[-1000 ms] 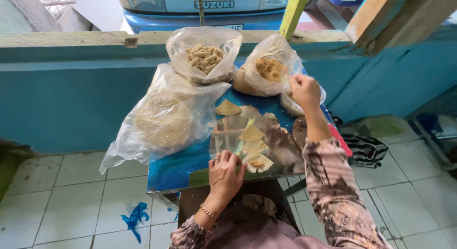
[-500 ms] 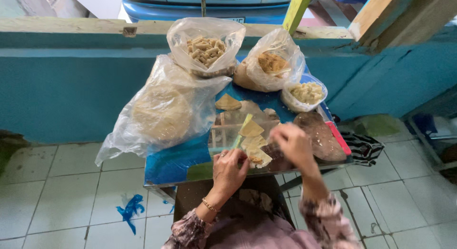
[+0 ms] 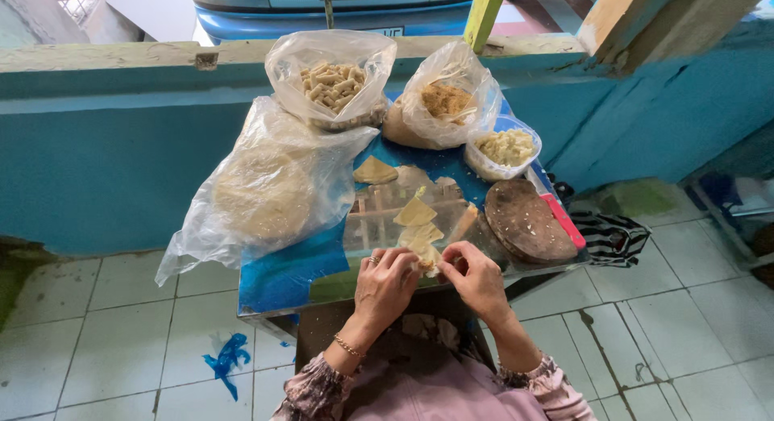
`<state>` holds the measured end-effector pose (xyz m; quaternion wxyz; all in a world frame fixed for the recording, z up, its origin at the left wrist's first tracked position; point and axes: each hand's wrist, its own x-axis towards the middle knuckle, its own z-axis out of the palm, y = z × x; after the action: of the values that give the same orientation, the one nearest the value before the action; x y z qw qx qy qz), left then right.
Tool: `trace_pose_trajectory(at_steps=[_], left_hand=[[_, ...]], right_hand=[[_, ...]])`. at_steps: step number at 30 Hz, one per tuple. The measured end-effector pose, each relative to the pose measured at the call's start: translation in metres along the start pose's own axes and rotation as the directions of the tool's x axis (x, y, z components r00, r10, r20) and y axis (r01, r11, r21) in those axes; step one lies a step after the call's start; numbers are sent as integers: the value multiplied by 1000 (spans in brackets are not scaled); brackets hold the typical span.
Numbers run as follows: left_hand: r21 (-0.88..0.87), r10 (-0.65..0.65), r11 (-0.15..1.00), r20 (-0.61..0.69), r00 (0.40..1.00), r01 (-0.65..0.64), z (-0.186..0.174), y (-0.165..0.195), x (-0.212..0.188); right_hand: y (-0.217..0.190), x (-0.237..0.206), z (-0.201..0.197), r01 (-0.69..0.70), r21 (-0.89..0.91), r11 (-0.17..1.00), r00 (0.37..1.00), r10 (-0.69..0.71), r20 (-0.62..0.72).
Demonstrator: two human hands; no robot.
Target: The person folds triangular dough wrappers around a small amount of filling by hand at a table, pinching the edges closed, and places each folded pastry into a plastic bag. They repeat this folding cycle continuously, occasionally reaching into the bag of filling or adjusting wrappers on the table.
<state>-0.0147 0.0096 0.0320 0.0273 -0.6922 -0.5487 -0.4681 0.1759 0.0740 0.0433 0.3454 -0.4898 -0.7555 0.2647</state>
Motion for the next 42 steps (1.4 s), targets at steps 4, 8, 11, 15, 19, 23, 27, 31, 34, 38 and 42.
trace_pose_trajectory(at_steps=[4, 8, 11, 15, 19, 23, 27, 31, 34, 38, 42], left_hand=[[20, -14, 1000, 25, 1000, 13, 6, 0, 1], [45, -35, 998, 10, 999, 35, 11, -1, 0], [18, -49, 999, -35, 998, 49, 11, -2, -4], [85, -164, 982, -42, 986, 167, 10, -1, -7], [51, -230, 972, -22, 973, 231, 11, 0, -5], [61, -277, 959, -18, 961, 277, 10, 3, -2], [-16, -310, 951, -9, 951, 310, 8, 4, 1], [-135, -296, 946, 15, 955, 296, 10, 2, 3], [-168, -183, 969, -3, 983, 180, 12, 1, 2], [-129, -73, 989, 20, 997, 75, 17, 0, 1], [-114, -37, 992, 62, 997, 44, 16, -2, 0]], right_hand=[[0, 0, -1, 30, -159, 987, 998, -38, -42], [0, 2, -1, 72, -224, 972, 997, -77, -15], [0, 5, -1, 59, -161, 985, 998, -61, -6], [0, 6, -3, -5, -91, 996, 1000, 7, 21], [-1, 2, -4, 22, -193, 981, 999, -28, -28], [0, 2, -3, 26, -202, 979, 999, -30, -17], [4, 7, -3, -31, -99, 995, 999, 32, 13], [11, 9, -1, -102, 68, 992, 994, 98, 46], [14, 6, 5, -117, 176, 977, 993, 113, 34], [11, 3, 13, -90, 255, 963, 995, 99, -25], [3, 1, 12, -103, 328, 939, 995, 94, 44]])
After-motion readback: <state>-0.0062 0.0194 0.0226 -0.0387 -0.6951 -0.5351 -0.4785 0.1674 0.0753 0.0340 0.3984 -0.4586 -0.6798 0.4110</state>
